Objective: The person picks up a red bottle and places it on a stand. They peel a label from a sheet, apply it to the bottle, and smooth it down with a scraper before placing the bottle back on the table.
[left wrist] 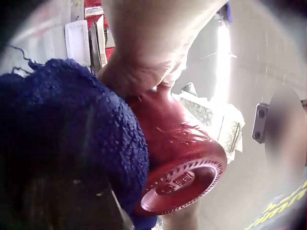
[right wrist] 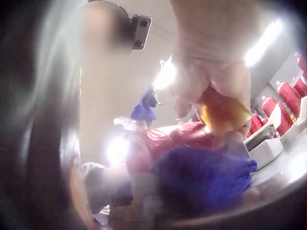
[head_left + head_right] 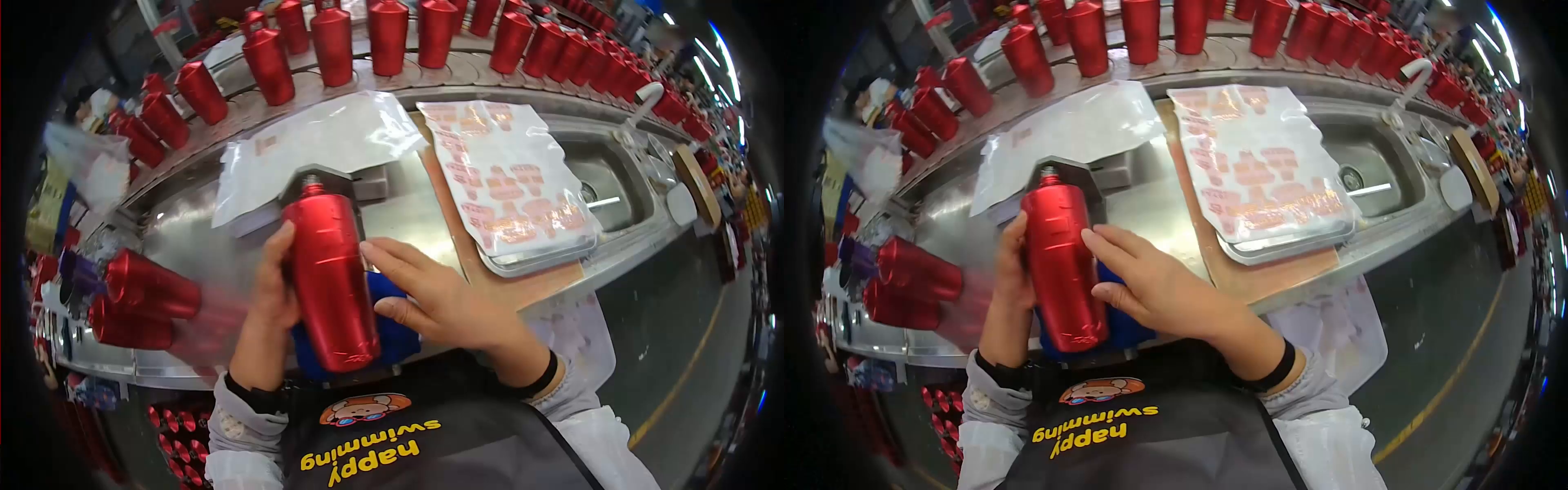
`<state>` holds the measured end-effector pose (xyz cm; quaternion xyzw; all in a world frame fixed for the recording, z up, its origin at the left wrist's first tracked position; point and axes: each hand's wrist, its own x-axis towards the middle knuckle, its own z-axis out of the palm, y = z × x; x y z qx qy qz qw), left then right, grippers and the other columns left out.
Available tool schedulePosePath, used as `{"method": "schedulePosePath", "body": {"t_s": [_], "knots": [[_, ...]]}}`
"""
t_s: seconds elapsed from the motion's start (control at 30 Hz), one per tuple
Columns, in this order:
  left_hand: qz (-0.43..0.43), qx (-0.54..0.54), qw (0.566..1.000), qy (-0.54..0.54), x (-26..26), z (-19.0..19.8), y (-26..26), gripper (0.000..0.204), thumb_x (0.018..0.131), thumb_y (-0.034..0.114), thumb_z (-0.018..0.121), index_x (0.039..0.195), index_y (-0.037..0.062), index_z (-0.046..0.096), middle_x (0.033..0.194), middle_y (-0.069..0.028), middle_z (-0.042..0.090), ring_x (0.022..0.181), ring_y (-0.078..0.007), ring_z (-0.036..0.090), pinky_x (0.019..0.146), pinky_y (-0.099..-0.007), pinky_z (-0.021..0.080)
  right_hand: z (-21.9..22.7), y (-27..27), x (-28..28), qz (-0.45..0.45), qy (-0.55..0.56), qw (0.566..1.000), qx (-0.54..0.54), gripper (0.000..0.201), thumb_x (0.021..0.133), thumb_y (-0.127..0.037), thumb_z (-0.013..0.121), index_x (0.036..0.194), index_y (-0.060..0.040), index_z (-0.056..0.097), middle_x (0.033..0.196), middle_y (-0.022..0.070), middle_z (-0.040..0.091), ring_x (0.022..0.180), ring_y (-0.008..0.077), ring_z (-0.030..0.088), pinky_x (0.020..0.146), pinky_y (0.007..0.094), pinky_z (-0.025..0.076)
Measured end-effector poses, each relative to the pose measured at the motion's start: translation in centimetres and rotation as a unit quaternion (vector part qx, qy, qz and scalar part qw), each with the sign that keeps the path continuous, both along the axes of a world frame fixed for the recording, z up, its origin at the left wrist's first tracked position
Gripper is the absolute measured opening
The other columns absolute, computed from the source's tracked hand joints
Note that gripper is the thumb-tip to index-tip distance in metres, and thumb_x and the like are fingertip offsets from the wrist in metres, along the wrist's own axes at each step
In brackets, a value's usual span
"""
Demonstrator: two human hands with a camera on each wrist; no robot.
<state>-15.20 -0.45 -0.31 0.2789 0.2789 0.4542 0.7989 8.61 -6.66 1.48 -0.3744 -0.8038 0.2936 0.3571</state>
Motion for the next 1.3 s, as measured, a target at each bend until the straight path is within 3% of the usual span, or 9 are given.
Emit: {"method": "schedulePosePath", "body": {"t_s": [0.13, 0.27, 0.53, 0.67, 0.77, 0.87, 0.97, 1.17, 1.3], "knots": [[-0.022, 0.055, 0.997, 0.041, 0.7, 1.1, -0.4, 0.053, 0.099, 0.046, 0.048, 0.127, 0.0019, 0.054, 0.112, -0.0159, 0.067, 0.095, -0.0259, 0.068, 0.083, -0.0410, 0.057, 1.9, 1.0, 8.0, -0.119, -0.130, 0.984, 0.022, 0.047, 0.088, -0.004, 0.062, 0.134, -0.0092, 0.056, 0.138, 0.0208, 0.050, 0.127, 0.0367, 0.050, 0.105, 0.0405, 0.041], [-0.007, 0.050, 0.997, 0.063, 0.5, 0.4, -0.5, 0.060, 0.099, 0.052, 0.045, 0.129, 0.0005, 0.052, 0.111, -0.0172, 0.066, 0.093, -0.0277, 0.068, 0.081, -0.0416, 0.058, 1.0, 5.5, 19.5, -0.308, -0.450, 0.835, -0.074, 0.046, 0.085, 0.001, 0.055, 0.128, -0.0146, 0.064, 0.140, 0.0182, 0.049, 0.125, 0.0378, 0.051, 0.102, 0.0433, 0.045], [0.056, 0.012, 0.998, 0.037, -0.1, -0.9, -1.1, 0.057, 0.102, 0.049, 0.039, 0.131, 0.0015, 0.052, 0.116, -0.0160, 0.066, 0.098, -0.0263, 0.068, 0.085, -0.0408, 0.057, 1.5, 7.6, 23.2, -0.370, -0.614, 0.671, -0.193, 0.045, 0.085, -0.009, 0.060, 0.127, -0.0252, 0.064, 0.144, 0.0130, 0.046, 0.123, 0.0394, 0.050, 0.099, 0.0447, 0.047], [0.083, -0.018, 0.994, 0.063, 0.4, -0.6, -1.2, 0.060, 0.101, 0.051, 0.039, 0.133, 0.0021, 0.050, 0.118, -0.0157, 0.064, 0.098, -0.0266, 0.067, 0.085, -0.0414, 0.057, -3.2, 9.1, 30.4, -0.464, -0.509, 0.724, 0.024, 0.035, 0.080, -0.028, 0.072, 0.111, -0.0131, 0.069, 0.122, 0.0158, 0.062, 0.107, 0.0389, 0.060, 0.090, 0.0461, 0.051], [0.079, 0.034, 0.991, 0.106, -0.3, -1.5, -1.2, 0.068, 0.098, 0.059, 0.038, 0.133, 0.0020, 0.050, 0.116, -0.0160, 0.064, 0.096, -0.0274, 0.067, 0.082, -0.0420, 0.058, -4.4, 10.4, 32.4, -0.467, -0.498, 0.727, -0.070, 0.033, 0.079, -0.033, 0.073, 0.099, -0.0066, 0.071, 0.100, 0.0165, 0.069, 0.092, 0.0349, 0.065, 0.084, 0.0445, 0.052], [0.080, 0.038, 0.989, 0.115, -0.3, -1.6, -1.2, 0.068, 0.098, 0.059, 0.037, 0.132, 0.0022, 0.051, 0.114, -0.0157, 0.065, 0.095, -0.0275, 0.068, 0.080, -0.0414, 0.058, -5.1, 11.1, 33.3, -0.526, -0.263, 0.782, -0.206, 0.029, 0.082, -0.031, 0.070, 0.092, -0.0040, 0.070, 0.091, 0.0161, 0.070, 0.081, 0.0324, 0.065, 0.077, 0.0419, 0.051], [0.069, 0.018, 0.991, 0.110, 0.1, -0.9, -1.3, 0.069, 0.098, 0.060, 0.036, 0.132, 0.0023, 0.051, 0.113, -0.0155, 0.066, 0.094, -0.0276, 0.068, 0.079, -0.0409, 0.058, -6.4, 12.0, 34.9, -0.564, -0.230, 0.782, -0.130, 0.025, 0.084, -0.027, 0.069, 0.091, -0.0029, 0.069, 0.088, 0.0141, 0.068, 0.080, 0.0291, 0.064, 0.073, 0.0396, 0.049], [0.075, 0.025, 0.995, 0.057, -0.8, -1.6, -0.8, 0.046, 0.103, 0.039, 0.038, 0.128, 0.0024, 0.051, 0.118, -0.0148, 0.064, 0.103, -0.0243, 0.065, 0.090, -0.0389, 0.055, -0.4, 13.4, 28.3, -0.383, -0.280, 0.866, 0.157, 0.020, 0.085, -0.022, 0.064, 0.082, -0.0020, 0.065, 0.082, 0.0162, 0.062, 0.086, 0.0335, 0.061, 0.080, 0.0404, 0.048], [0.028, 0.042, 0.999, 0.021, -0.9, -1.3, -0.8, 0.043, 0.104, 0.035, 0.037, 0.130, 0.0033, 0.050, 0.124, -0.0141, 0.062, 0.109, -0.0239, 0.064, 0.094, -0.0399, 0.053, 5.1, 17.0, 22.5, -0.230, -0.259, 0.938, 0.028, 0.022, 0.089, -0.021, 0.066, 0.098, -0.0009, 0.064, 0.087, 0.0073, 0.063, 0.081, 0.0234, 0.061, 0.075, 0.0341, 0.049]]}}
